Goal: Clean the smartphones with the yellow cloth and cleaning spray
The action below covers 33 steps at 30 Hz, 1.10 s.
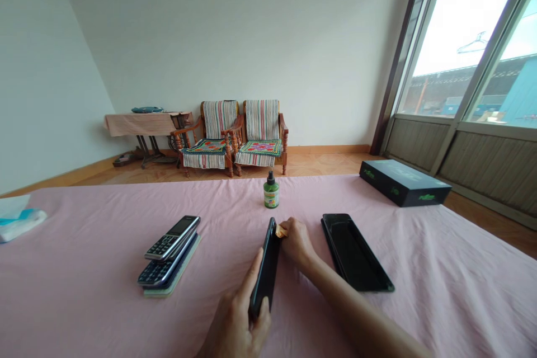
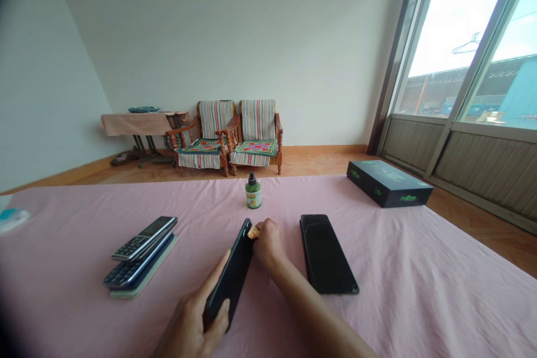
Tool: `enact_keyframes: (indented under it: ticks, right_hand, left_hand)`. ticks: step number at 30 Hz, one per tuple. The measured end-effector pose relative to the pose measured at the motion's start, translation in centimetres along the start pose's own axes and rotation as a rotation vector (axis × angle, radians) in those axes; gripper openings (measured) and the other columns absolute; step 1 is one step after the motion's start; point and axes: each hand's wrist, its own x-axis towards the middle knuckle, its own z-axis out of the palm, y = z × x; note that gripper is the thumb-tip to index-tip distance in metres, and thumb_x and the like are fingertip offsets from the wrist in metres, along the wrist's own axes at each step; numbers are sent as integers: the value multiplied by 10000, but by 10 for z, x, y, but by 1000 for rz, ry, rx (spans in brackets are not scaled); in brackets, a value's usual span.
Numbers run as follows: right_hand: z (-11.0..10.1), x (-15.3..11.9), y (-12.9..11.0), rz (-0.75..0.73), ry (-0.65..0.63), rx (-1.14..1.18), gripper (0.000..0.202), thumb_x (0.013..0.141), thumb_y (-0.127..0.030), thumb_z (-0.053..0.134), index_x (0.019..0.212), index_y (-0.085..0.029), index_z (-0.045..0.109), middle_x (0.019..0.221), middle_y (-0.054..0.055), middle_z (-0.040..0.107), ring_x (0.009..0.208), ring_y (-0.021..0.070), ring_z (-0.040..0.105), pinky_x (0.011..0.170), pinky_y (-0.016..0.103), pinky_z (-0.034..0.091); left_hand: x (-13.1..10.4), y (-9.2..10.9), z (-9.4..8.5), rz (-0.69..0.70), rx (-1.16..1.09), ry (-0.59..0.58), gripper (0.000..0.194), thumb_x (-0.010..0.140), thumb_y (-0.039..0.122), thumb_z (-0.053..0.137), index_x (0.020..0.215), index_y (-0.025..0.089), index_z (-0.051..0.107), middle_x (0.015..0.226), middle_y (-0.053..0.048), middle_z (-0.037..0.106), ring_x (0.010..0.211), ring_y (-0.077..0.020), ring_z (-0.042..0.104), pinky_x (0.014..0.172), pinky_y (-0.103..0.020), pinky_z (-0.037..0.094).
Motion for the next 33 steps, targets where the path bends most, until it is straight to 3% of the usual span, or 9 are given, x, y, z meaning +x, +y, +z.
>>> enact_keyframes:
  ticks: [6,12,19,25,30,33]
  right_hand:
    - [3,4,-15,-34,55,15,336,623,6,441,742,-168,703,781,33,626,706,136,564,600,196,360]
    - [11,-2,6,13,15,-53,245,576,26,445,497,-145,601,562,0,510,523,111,461,501,219,262]
    - [6,-5,2,-3,31,-46,243,586,20,440,513,-149,599,580,4,522,544,117,471,509,216,274]
    - [2,1,-15,-64,53,13,378,643,-3,432,840,-172,707,832,45,642,743,149,584,620,203,387]
    - [7,-2,2,-30,-10,-56,259,607,15,438,551,-147,633,625,19,567,574,123,523,526,204,325]
    - [10,-3,13,-18,-47,-115,238,593,31,451,524,-144,598,596,8,533,550,114,485,518,208,290]
  left_hand:
    - [-2,-4,2,-4,21,-12,721,825,135,447,1481,164,151,1288,-90,586,1098,-193,617,946,-246,476]
    - [-1,-3,1,-21,8,-9,694,841,150,435,1479,160,161,1255,-90,611,1026,-177,654,914,-223,493]
    - [-1,-5,2,-11,15,3,713,827,146,451,1480,174,167,1231,-73,630,981,-177,674,885,-206,506]
    - [-1,-4,2,-7,28,12,723,811,148,455,1478,169,177,1164,-68,668,943,-182,686,860,-208,521]
    - [-2,0,1,-44,-2,-13,681,828,160,435,1471,164,208,1025,-60,717,772,-167,712,806,-208,546]
    - [-3,0,1,-46,-26,37,654,833,181,457,1456,171,258,1143,-79,673,905,-187,697,851,-226,532]
